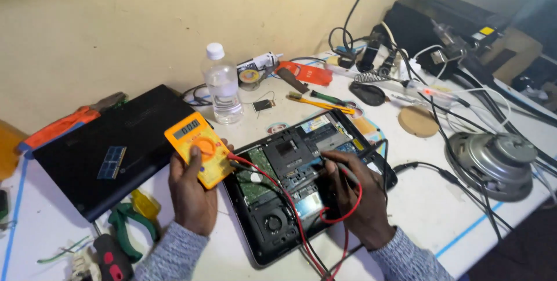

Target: The person uses a multimeter to test various points on the motherboard of a disassembled laptop. They hold the multimeter probes in both hands and touch them to different components on the circuit board while observing the readings on the multimeter's display.

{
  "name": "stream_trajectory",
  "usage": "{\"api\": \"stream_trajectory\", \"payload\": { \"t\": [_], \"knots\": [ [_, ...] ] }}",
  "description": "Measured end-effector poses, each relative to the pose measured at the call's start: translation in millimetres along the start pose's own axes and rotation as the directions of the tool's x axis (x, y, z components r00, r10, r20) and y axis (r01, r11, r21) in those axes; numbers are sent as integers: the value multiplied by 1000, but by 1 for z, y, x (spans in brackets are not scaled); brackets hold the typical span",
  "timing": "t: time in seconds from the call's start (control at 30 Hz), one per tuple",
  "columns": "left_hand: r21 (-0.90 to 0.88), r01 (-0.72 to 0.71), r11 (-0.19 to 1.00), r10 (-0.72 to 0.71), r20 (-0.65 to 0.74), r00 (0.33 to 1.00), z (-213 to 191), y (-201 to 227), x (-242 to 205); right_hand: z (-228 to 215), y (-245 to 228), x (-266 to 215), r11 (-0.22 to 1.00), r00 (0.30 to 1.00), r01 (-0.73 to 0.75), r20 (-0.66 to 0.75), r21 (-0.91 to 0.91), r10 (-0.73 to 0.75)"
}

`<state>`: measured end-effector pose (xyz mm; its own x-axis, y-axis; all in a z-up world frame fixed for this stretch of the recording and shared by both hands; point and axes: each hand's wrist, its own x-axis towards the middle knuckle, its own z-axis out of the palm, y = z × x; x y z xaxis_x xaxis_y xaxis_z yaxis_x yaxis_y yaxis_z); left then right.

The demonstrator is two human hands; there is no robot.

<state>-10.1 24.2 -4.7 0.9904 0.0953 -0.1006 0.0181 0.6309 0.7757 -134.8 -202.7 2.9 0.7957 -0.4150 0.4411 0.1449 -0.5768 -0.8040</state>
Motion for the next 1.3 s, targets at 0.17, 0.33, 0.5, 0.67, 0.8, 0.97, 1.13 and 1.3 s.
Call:
{"api": "stream_trajectory", "payload": {
  "t": [0.17,0.33,0.5,0.67,0.8,0.97,1.13,1.3],
  "knots": [
    [-7,-97,995,97,187,978,-2,60,27,-2,4,-3,998,998,62,0,1,-62],
    [135,51,990,-90,304,948,-11,94,32,0,-2,-10,992,992,126,10,-5,-126],
    [191,9,981,-54,230,972,-17,41,37,8,-7,-11,999,997,31,-74,-10,-31],
    [230,-79,970,36,185,982,-5,20,25,11,-10,-12,999,994,36,-104,-3,-36],
    [206,-7,978,-6,60,998,22,23,-1,10,-8,-11,999,993,47,-112,-9,-47],
    [176,104,979,-102,-21,995,31,5,7,12,-6,-7,996,991,72,-120,44,-66],
    [108,214,971,-216,4,976,44,18,1,7,3,-9,992,991,5,-134,125,12],
    [127,288,949,-295,44,954,38,34,4,6,-16,-3,925,959,-221,-105,309,264]
  ]
}}
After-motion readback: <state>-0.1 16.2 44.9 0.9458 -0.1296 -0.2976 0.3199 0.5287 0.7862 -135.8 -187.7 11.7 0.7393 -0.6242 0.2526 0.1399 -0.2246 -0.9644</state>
